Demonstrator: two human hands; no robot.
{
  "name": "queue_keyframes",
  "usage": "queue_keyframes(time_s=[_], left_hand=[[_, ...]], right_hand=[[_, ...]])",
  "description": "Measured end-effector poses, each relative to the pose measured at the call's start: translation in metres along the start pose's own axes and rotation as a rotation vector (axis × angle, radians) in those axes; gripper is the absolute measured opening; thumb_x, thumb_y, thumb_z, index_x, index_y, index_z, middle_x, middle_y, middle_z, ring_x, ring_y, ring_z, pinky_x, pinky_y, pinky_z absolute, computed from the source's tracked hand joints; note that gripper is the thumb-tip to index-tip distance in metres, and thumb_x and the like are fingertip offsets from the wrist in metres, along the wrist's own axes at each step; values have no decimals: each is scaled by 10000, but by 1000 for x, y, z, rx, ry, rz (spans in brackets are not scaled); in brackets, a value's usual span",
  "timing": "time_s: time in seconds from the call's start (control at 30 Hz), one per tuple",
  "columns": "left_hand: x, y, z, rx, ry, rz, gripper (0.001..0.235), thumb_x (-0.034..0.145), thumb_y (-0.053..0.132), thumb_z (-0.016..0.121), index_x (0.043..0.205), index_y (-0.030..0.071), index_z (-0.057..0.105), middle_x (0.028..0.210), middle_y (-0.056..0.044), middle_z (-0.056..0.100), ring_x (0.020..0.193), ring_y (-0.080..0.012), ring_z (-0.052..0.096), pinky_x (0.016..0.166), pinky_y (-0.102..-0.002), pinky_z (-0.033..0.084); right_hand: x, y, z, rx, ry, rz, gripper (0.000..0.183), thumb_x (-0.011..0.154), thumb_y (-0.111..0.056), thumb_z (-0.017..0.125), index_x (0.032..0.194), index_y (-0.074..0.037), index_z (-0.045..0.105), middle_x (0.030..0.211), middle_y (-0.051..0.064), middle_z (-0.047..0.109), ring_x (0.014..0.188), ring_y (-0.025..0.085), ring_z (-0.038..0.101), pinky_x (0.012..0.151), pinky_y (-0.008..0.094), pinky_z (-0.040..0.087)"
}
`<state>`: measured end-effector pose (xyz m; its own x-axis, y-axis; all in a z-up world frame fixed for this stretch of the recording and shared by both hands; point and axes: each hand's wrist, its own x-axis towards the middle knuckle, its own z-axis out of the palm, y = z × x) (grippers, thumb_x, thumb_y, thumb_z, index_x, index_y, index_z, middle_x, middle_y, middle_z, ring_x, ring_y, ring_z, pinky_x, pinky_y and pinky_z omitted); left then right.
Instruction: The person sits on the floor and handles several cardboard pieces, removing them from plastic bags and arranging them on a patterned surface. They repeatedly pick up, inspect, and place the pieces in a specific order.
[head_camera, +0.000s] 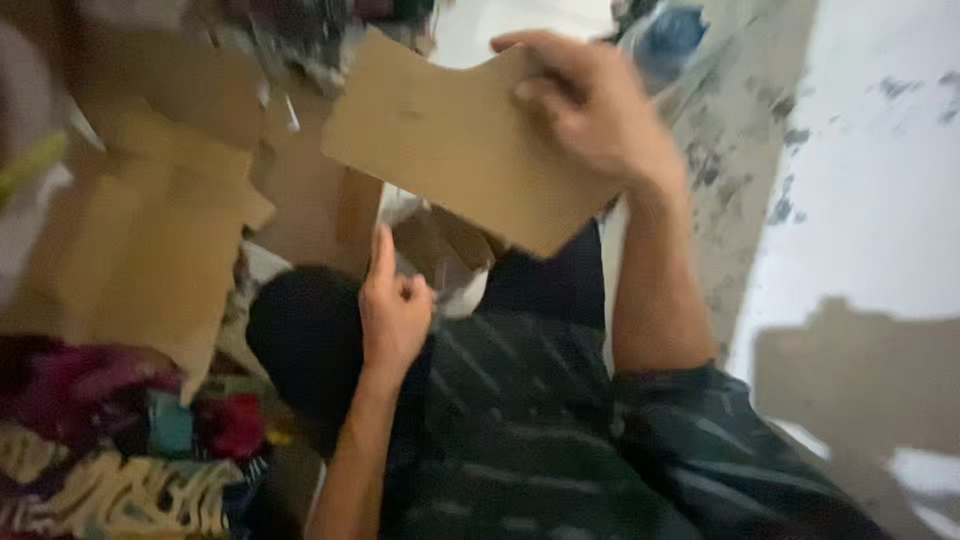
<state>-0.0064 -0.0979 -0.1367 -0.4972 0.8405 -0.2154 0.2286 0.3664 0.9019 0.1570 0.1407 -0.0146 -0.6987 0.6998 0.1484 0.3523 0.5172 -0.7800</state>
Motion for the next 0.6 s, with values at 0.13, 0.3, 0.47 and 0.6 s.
queue_keyframes(time_s=[0.13, 0.3, 0.47, 0.6], left_hand=[[6, -11, 9, 156, -14, 42, 832, 896, -48, 604, 1625, -16, 204, 1641, -250, 349, 1001, -268, 746, 704, -307, 596], [0, -21, 28, 184, 25, 257, 896, 847, -96, 640, 1615, -60, 179, 1669, -294, 229, 1486, -420, 383, 1057, -422, 500], [0, -20, 19, 184, 108, 283, 902, 851, -86, 669, 1618, -39, 198, 1662, -300, 246, 1503, -450, 354, 1108, -457, 478], [-5, -19, 1, 76, 70, 24, 876, 848, -92, 614, 1603, -21, 174, 1654, -273, 291, 1046, -365, 617, 768, -358, 566]], right_hand=[[-20, -15, 4, -485, -182, -90, 485, 760, -47, 696, 1236, -117, 758, 994, 164, 763, 871, 308, 747, 760, 418, 579], [-10, -11, 113, -745, -652, 118, 338, 687, -293, 802, 878, -20, 745, 819, 214, 716, 777, 372, 733, 668, 462, 594], [-4, -15, 154, -565, -356, -121, 252, 875, -195, 721, 940, 46, 686, 751, 215, 720, 652, 372, 735, 528, 444, 587], [2, -14, 142, -767, -718, 147, 494, 731, -401, 831, 920, 30, 680, 812, 202, 717, 738, 321, 744, 618, 434, 595]])
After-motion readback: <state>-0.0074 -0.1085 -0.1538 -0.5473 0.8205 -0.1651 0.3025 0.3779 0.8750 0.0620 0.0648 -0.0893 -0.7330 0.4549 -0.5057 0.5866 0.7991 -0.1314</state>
